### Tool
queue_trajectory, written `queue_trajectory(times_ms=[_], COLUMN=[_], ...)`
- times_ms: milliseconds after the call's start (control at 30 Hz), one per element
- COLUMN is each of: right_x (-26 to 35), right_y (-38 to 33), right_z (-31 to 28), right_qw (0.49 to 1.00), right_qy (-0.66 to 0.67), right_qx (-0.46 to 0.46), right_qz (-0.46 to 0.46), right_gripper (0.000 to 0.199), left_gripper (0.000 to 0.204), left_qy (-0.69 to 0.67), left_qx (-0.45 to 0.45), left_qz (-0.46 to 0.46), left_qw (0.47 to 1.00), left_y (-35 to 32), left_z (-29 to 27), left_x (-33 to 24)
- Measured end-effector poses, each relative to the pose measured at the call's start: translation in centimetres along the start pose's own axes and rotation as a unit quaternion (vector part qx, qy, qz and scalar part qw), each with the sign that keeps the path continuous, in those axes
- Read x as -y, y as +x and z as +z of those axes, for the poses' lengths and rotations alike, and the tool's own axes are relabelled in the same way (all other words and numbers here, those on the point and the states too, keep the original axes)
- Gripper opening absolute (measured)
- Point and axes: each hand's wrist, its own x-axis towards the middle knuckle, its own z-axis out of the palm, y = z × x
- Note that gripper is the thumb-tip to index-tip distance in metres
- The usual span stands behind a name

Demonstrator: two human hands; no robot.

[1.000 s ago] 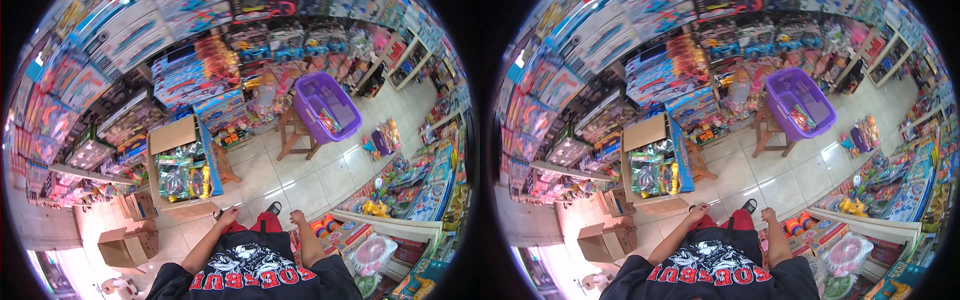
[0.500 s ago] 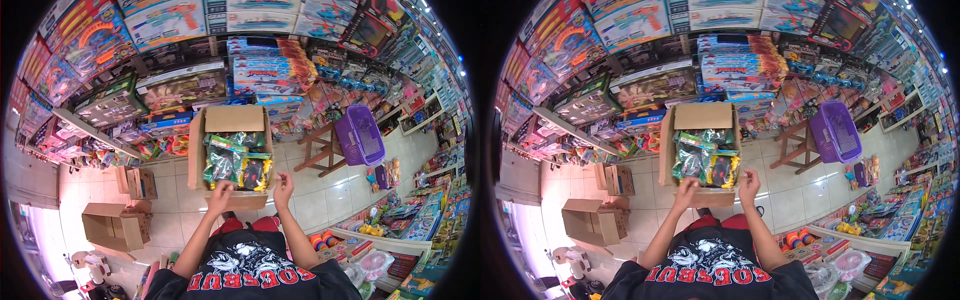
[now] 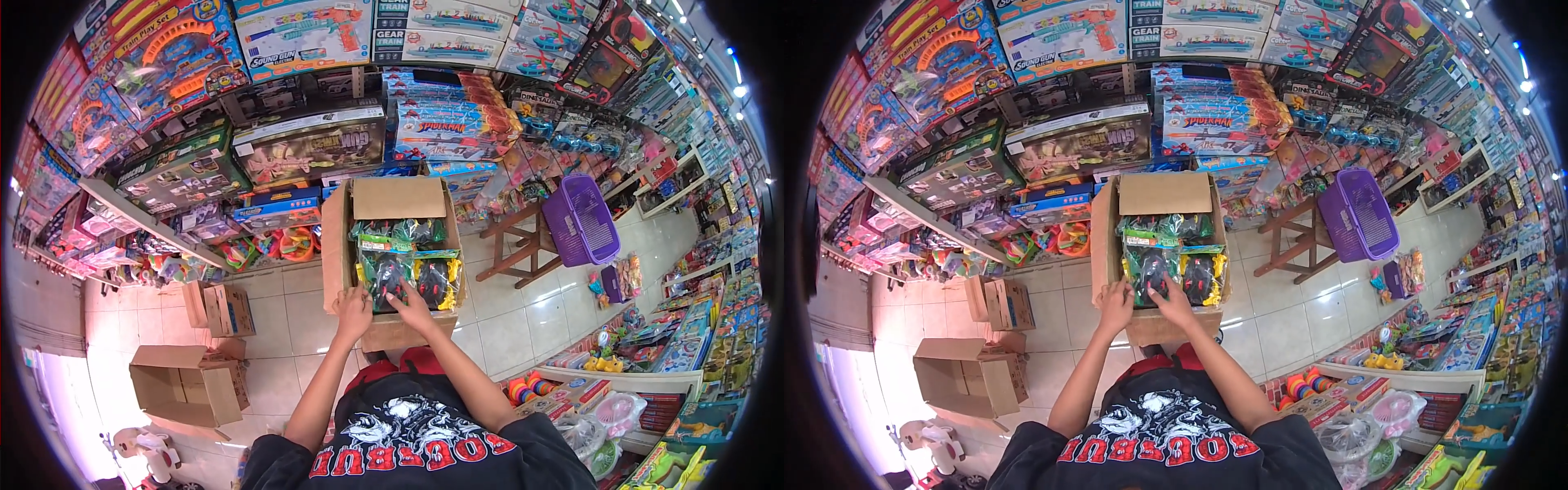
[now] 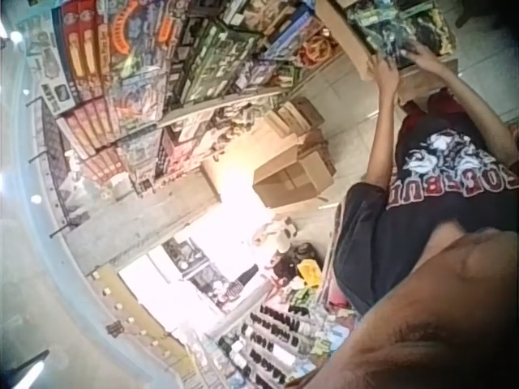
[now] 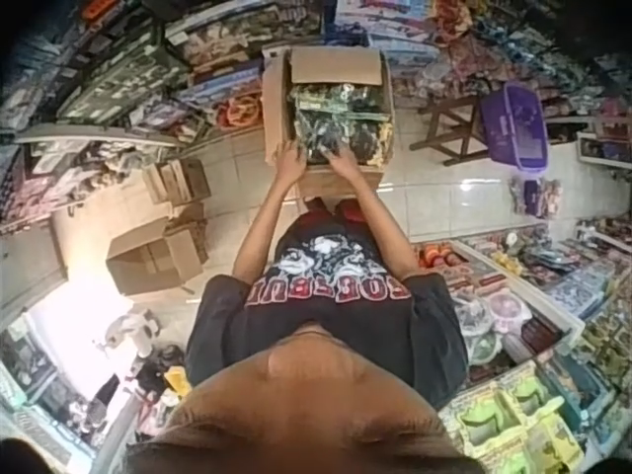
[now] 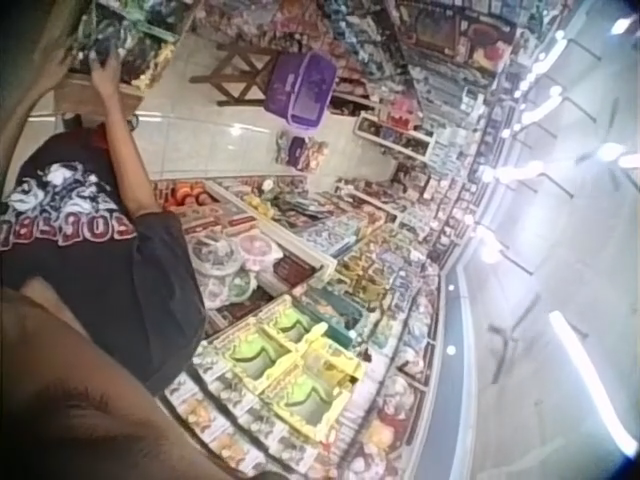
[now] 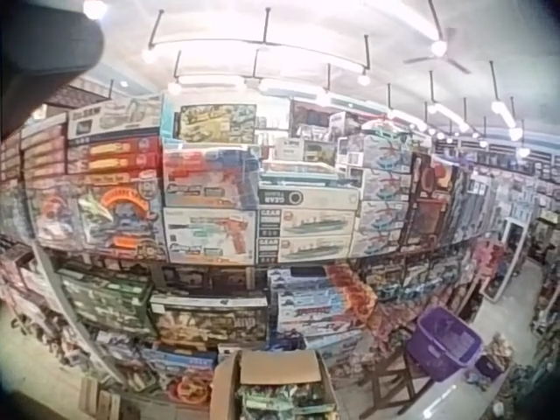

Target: Transferring packaged toys from a purple plastic basket into a cardboard box and vice versa.

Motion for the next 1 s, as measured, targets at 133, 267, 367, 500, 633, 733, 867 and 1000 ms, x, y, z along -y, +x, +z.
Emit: queue_trajectory(times_ms=[133,267,367,500,633,733,867,1000], right_x=[0.5,1.6,0.5,1.5,5.4,4.8,4.1,2.4], right_y=[-0.6,-1.3,-1.8,-2.6,-4.5,-5.3,-6.5,-8.2], right_z=[-0.9,-1.7,-1.8,-2.4,-4.7,-5.5,-7.4,-10.4], right_qw=[0.996,0.991,0.994,0.992,0.976,0.979,0.965,0.879], right_qy=[0.07,0.088,0.102,0.114,0.217,0.193,0.235,0.452], right_qx=[0.033,0.04,-0.006,-0.042,-0.021,-0.048,-0.116,-0.124], right_qz=[0.05,0.093,0.049,0.03,0.029,-0.04,0.0,0.085], right_gripper=[0.081,0.082,0.082,0.074,0.058,0.053,0.05,0.036], left_gripper=[0.044,0.045,0.042,0.037,0.035,0.031,0.035,0.047], left_qy=[0.025,-0.003,-0.096,-0.399,-0.529,-0.544,-0.454,-0.277], left_qx=[0.034,0.024,0.102,0.164,0.198,0.188,0.111,0.028], left_qz=[0.054,0.075,0.063,0.055,0.063,0.027,0.061,0.054], left_qw=[0.998,0.997,0.988,0.9,0.823,0.817,0.882,0.959], left_y=[-1.3,-2.0,-2.0,-2.1,-2.7,-3.4,-3.4,-2.8], left_z=[0.4,0.9,-0.2,-0.5,-1.2,-2.5,-1.2,1.1], left_x=[0.1,-0.5,-2.4,-4.0,-6.2,-8.0,-6.5,-5.9])
